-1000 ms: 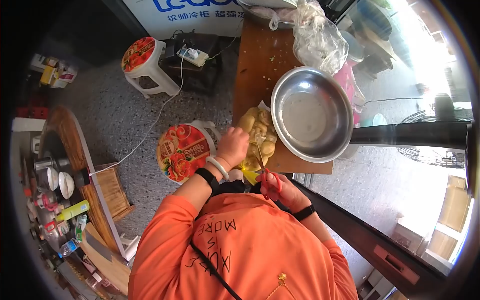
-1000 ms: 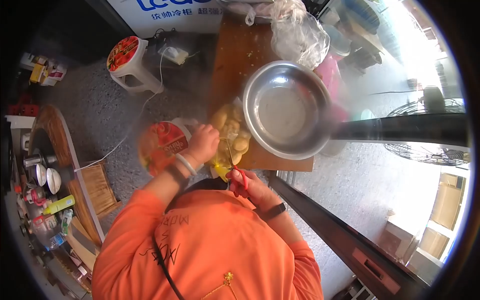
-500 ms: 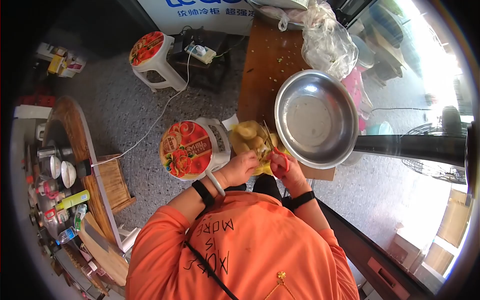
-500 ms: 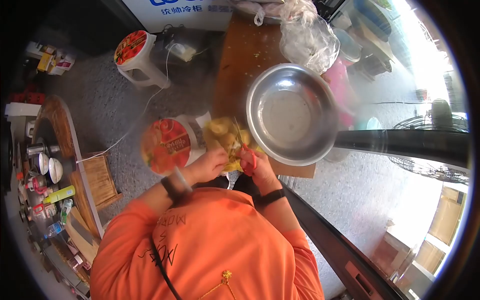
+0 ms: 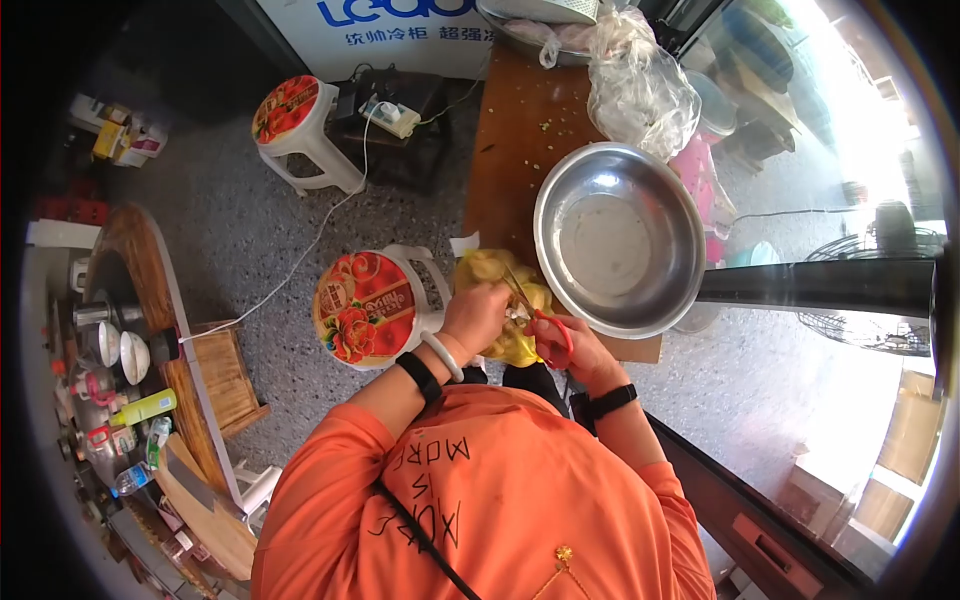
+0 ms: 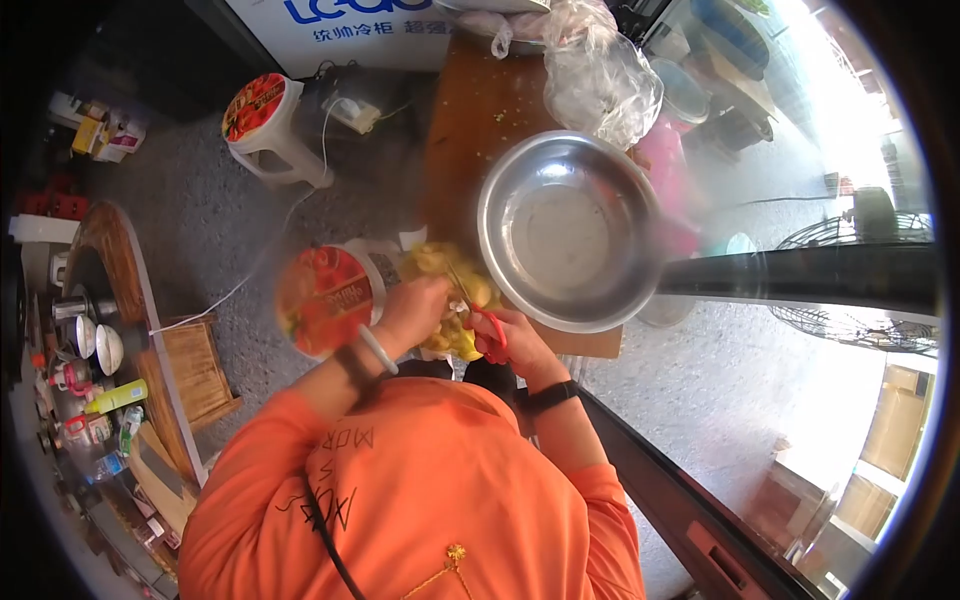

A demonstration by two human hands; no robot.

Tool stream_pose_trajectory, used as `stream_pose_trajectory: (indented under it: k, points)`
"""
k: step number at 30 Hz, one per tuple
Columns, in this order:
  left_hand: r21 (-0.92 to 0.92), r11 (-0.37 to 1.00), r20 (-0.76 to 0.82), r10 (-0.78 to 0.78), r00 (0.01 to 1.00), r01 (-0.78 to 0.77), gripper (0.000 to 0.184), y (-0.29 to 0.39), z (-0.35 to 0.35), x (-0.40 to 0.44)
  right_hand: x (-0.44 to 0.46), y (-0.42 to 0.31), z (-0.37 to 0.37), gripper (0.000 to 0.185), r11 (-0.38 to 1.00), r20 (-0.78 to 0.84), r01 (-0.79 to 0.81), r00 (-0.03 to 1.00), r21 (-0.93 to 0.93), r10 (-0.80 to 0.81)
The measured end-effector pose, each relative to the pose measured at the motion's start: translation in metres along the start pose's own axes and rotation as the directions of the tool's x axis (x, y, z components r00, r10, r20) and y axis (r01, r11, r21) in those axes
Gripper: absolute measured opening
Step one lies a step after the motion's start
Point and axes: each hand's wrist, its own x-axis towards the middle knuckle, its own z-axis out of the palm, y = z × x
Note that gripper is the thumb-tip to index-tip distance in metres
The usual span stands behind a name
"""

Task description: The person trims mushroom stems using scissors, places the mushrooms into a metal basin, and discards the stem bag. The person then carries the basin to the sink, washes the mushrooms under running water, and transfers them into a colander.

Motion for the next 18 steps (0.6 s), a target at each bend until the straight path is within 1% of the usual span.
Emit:
stream_pose_trajectory:
  k: [2,3,4,5,6,7,8,10,11,12,14,16,18]
  points:
    - [0.017,0.985,0.012,0.174,0.985,-0.174,0.005,0.005,-0.009,-0.009,0.003,-0.007,0.007,0.030,0.998,-0.085,-0.036,0.996,-0.047,0.031]
    - [-0.007,0.983,0.018,0.185,0.983,-0.185,0.004,0.006,-0.013,-0.011,0.005,-0.008,0.004,0.027,0.998,-0.048,-0.050,0.998,-0.044,0.048]
    - [-0.002,0.982,0.019,0.187,0.982,-0.187,0.004,0.004,-0.016,-0.013,0.013,0.000,-0.007,0.027,0.998,-0.045,-0.047,0.998,-0.041,0.045]
    - [-0.032,0.965,0.056,0.263,0.963,-0.262,0.003,0.001,-0.019,-0.017,0.025,0.016,-0.023,0.026,0.987,-0.090,0.162,0.983,-0.011,-0.162]
    - [-0.067,0.941,0.090,0.337,0.937,-0.332,0.003,-0.003,-0.022,-0.023,0.025,0.013,-0.031,0.024,0.960,-0.185,0.257,0.954,0.112,-0.234]
    - [-0.138,0.938,0.104,0.334,0.937,-0.319,0.002,-0.005,-0.021,-0.031,0.025,0.010,-0.040,0.022,0.906,-0.277,0.366,0.912,0.215,-0.303]
    - [-0.137,0.939,0.105,0.331,0.938,-0.316,0.002,-0.008,-0.020,-0.037,0.015,-0.012,-0.043,0.020,0.829,-0.396,0.383,0.892,0.407,-0.218]
    - [-0.331,0.924,-0.052,0.186,0.981,-0.193,0.003,-0.020,-0.019,-0.042,-0.010,-0.041,-0.047,0.017,0.945,-0.402,0.263,0.900,0.194,-0.168]
    - [-0.404,0.906,-0.035,0.121,0.992,-0.125,0.006,-0.024,-0.020,-0.038,-0.020,-0.047,-0.048,0.022,0.970,-0.325,0.220,0.929,0.106,-0.175]
    - [-0.450,0.892,0.010,0.031,0.999,-0.023,0.007,-0.026,-0.020,-0.035,-0.025,-0.044,-0.045,0.022,0.970,-0.332,0.217,0.928,0.107,-0.171]
    - [-0.449,0.892,-0.025,0.038,0.999,-0.045,0.007,-0.027,-0.020,-0.028,-0.036,-0.032,-0.032,0.030,0.974,-0.067,0.228,0.971,-0.004,-0.228]
    - [-0.450,0.890,-0.051,0.057,0.997,-0.074,0.006,-0.024,-0.020,-0.024,-0.045,-0.006,-0.016,0.042,0.982,0.009,0.114,0.993,-0.151,-0.114]
    - [-0.445,0.890,-0.079,0.073,0.994,-0.101,0.006,-0.020,-0.019,-0.021,-0.049,0.012,-0.010,0.044,0.992,0.093,-0.035,0.995,-0.123,0.046]
